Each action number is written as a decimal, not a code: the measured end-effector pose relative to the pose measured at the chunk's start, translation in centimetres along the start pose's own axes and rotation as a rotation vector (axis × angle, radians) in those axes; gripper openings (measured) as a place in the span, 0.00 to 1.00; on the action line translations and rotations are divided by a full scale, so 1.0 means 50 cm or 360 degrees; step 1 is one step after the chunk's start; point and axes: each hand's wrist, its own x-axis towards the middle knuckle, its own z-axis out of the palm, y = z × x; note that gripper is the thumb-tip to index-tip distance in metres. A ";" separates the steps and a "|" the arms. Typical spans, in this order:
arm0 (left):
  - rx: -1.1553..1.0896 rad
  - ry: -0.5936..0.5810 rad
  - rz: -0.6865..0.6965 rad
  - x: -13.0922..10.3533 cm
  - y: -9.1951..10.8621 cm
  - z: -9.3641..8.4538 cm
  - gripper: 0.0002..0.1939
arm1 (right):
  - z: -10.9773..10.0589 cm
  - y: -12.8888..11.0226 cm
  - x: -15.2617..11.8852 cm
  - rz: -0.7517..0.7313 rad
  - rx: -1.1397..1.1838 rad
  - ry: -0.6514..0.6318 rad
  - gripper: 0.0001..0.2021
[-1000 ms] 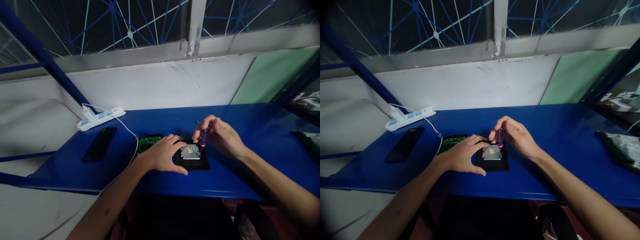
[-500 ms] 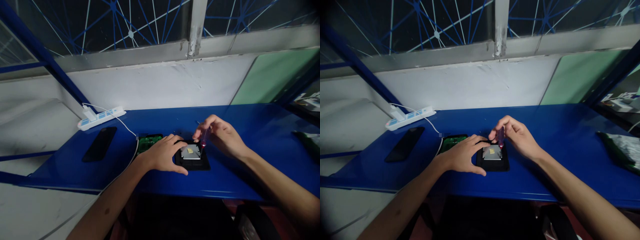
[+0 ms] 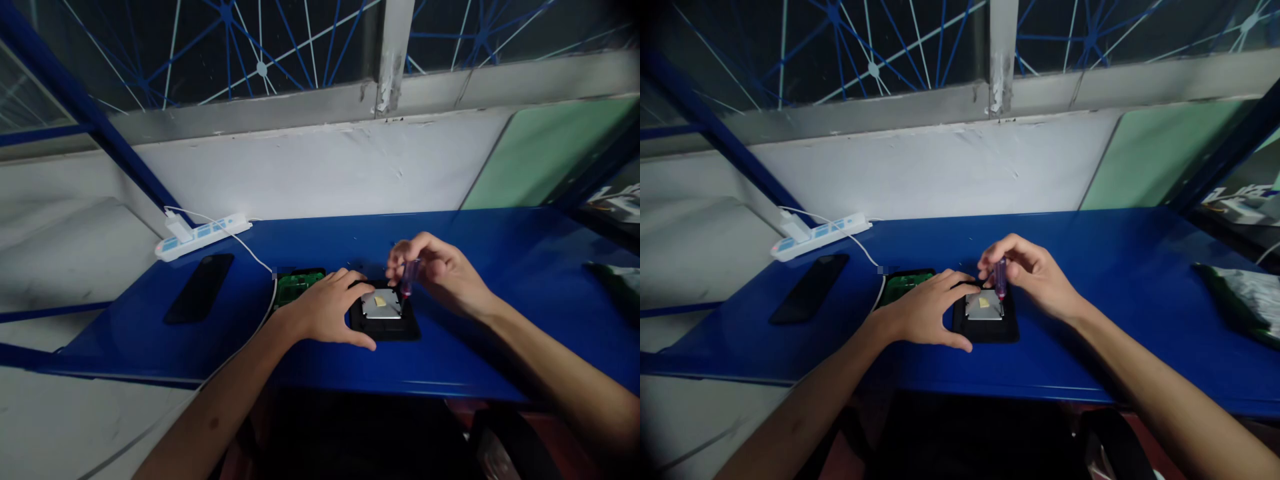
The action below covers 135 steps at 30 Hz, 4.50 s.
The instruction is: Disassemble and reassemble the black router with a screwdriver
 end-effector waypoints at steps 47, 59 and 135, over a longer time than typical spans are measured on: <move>-0.0020 0.0010 0.0002 -0.001 0.000 0.001 0.46 | 0.011 0.022 0.011 -0.0155 -0.0809 0.0731 0.12; -0.0065 0.0006 0.0001 -0.003 -0.003 0.000 0.50 | 0.004 0.020 0.021 -0.0350 -0.0823 0.1098 0.10; 0.0185 0.0172 0.0060 -0.001 -0.008 0.017 0.52 | 0.056 0.049 0.031 -0.0661 -0.1333 0.0529 0.13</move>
